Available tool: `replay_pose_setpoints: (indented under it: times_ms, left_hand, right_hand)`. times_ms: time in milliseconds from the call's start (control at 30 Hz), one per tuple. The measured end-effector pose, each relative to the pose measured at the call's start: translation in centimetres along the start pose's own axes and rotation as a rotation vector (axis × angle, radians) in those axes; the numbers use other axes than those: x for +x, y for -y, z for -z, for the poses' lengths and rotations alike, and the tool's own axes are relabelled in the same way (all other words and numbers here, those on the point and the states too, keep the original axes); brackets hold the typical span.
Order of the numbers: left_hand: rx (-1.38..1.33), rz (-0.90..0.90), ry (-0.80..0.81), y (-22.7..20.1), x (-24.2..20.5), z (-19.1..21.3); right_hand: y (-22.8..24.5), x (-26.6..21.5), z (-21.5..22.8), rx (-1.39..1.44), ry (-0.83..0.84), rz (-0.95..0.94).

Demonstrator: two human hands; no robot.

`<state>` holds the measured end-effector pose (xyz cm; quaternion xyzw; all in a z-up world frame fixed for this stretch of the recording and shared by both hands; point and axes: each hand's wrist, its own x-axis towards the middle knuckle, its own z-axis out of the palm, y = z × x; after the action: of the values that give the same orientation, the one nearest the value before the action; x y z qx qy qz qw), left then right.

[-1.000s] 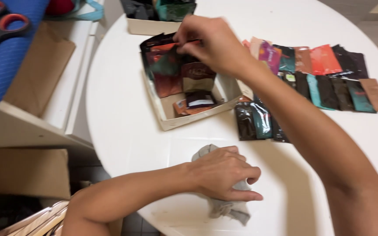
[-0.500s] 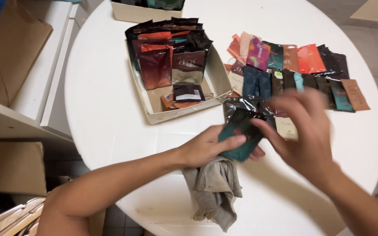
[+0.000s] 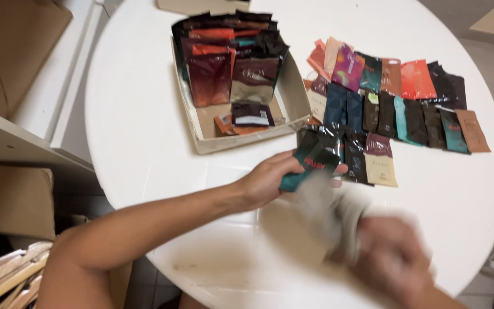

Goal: Sorting and cleaning cosmetic sample packets and arranging them on a table and in a box

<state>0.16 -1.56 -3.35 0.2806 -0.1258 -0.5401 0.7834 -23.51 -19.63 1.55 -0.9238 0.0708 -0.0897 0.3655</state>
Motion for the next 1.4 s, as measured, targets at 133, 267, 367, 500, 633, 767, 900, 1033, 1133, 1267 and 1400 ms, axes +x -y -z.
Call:
replay_pose_setpoints:
  times_ms: [133, 267, 367, 500, 633, 767, 900, 1033, 1133, 1267, 1400]
  left_hand:
    - [-0.027, 0.007, 0.028, -0.1, -0.4, -0.4]
    - [-0.002, 0.066, 0.186, -1.7, -2.3, -3.2]
    - [-0.075, 0.077, 0.152, 0.1, -1.8, -2.2]
    - [0.064, -0.013, 0.139, 0.4, -2.2, -3.0]
    - [-0.003, 0.017, -0.033, 0.2, -1.8, -2.8]
    - [0.229, -0.099, 0.066, -0.1, -0.8, -1.1]
    - [1.046, -0.414, 0.044, -1.9, -2.1, -2.1]
    - [1.340, -0.717, 0.201, -2.2, -3.1, -2.9]
    - [1.330, -0.989, 0.218, -2.4, -4.0, -3.6]
    - [1.148, -1.147, 0.120, -3.3, -4.7, -4.2]
    - [1.168, -1.121, 0.195, -3.0, -5.1, -5.5]
  right_hand:
    - [3.9, 9.6, -2.8, -0.453, -0.239, 0.696]
    - [3.9, 9.4, -5.4, -0.701, -0.274, 0.662]
    - [3.6, 8.5, -5.8, -0.767, -0.318, 0.714]
    - [4.2, 9.7, -4.6, -0.674, -0.379, 0.582]
    - [3.8, 7.3, -6.4, -0.849, -0.366, 0.697]
    - [4.4, 5.0, -5.0, -0.548, -0.139, 0.747]
    - [-5.9, 2.0, -4.8, 0.503, -0.605, 0.462]
    - [2.8, 7.0, -0.8, 0.219, -0.443, 0.270]
    - [3.1, 7.2, -2.1, 0.345, -0.067, 0.358]
    - [3.1, 6.6, -2.3, 0.324, 0.168, 0.280]
    - [4.9, 6.2, -1.8, 0.157, -0.032, 0.316]
